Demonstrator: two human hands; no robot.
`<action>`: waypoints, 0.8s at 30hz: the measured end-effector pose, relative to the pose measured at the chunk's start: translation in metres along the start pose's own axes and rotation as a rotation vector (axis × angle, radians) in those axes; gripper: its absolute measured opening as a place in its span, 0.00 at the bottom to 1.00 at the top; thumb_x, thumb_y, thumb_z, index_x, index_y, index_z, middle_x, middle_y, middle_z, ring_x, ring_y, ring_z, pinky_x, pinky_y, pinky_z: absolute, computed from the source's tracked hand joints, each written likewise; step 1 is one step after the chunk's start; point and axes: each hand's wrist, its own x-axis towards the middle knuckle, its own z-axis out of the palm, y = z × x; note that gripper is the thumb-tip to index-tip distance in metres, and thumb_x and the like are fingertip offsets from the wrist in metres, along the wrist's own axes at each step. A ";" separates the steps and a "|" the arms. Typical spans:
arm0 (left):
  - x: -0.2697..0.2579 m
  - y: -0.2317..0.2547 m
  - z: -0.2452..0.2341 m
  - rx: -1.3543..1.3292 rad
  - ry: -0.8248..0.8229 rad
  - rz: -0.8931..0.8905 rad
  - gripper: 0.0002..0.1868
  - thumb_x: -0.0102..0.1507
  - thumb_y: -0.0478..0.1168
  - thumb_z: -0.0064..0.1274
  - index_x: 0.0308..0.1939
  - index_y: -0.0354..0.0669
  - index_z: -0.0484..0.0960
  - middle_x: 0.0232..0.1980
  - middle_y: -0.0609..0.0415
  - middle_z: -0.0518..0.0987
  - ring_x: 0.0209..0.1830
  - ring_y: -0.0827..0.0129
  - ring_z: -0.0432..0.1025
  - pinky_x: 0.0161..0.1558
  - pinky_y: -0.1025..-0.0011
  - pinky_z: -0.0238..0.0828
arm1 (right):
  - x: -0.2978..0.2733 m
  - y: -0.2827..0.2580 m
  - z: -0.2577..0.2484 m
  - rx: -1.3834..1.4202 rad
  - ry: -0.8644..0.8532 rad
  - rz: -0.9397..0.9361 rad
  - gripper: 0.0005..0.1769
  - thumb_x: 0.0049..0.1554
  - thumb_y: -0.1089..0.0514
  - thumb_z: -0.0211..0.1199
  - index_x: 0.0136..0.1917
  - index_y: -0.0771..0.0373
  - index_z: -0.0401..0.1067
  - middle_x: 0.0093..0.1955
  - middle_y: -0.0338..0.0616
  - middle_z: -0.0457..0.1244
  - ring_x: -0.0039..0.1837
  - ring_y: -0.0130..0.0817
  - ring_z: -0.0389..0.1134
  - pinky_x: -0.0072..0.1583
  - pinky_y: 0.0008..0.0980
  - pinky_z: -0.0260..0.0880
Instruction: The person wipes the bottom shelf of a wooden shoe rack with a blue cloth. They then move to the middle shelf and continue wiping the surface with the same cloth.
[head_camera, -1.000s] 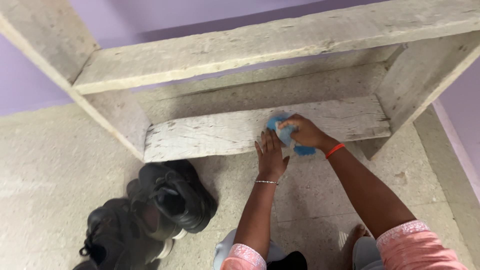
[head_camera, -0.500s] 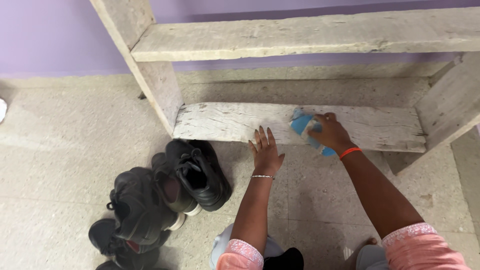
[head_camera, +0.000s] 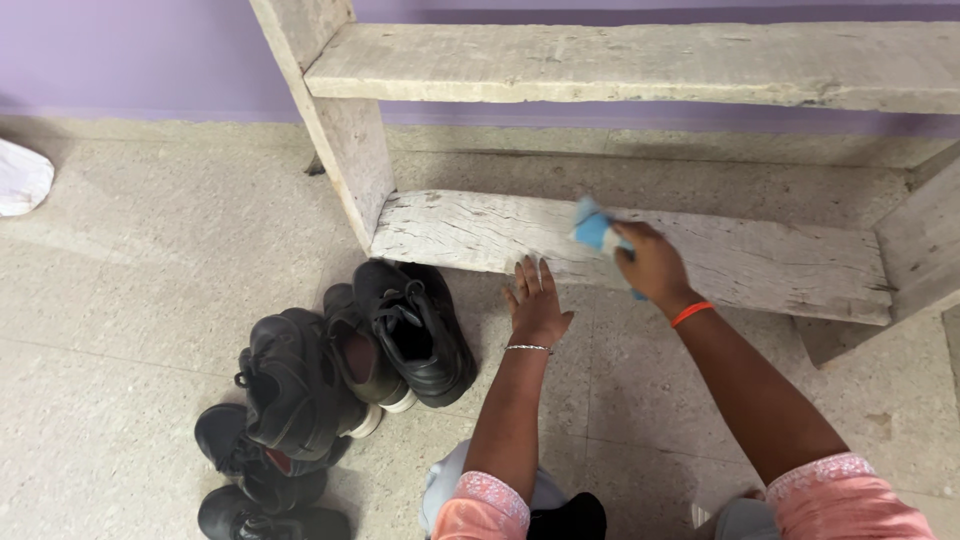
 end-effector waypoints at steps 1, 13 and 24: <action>0.000 0.000 0.000 -0.002 -0.005 0.000 0.63 0.62 0.58 0.61 0.81 0.42 0.28 0.85 0.41 0.24 0.85 0.49 0.19 0.78 0.39 0.25 | 0.000 0.005 -0.003 -0.093 0.032 0.000 0.27 0.55 0.63 0.62 0.69 0.60 0.70 0.67 0.52 0.65 0.60 0.52 0.69 0.60 0.45 0.71; 0.004 -0.005 0.000 -0.091 -0.001 -0.044 0.65 0.61 0.59 0.62 0.80 0.39 0.27 0.85 0.41 0.25 0.85 0.50 0.19 0.78 0.40 0.24 | 0.000 -0.014 0.036 0.202 -0.065 -0.205 0.26 0.56 0.66 0.60 0.68 0.61 0.69 0.68 0.53 0.65 0.64 0.49 0.70 0.63 0.41 0.71; 0.004 -0.029 -0.006 -0.212 0.033 -0.132 0.68 0.59 0.58 0.63 0.80 0.40 0.24 0.85 0.43 0.24 0.85 0.51 0.21 0.78 0.40 0.26 | 0.001 -0.004 0.046 -0.239 -0.086 -0.058 0.39 0.50 0.67 0.65 0.75 0.61 0.60 0.73 0.61 0.57 0.66 0.65 0.61 0.65 0.50 0.64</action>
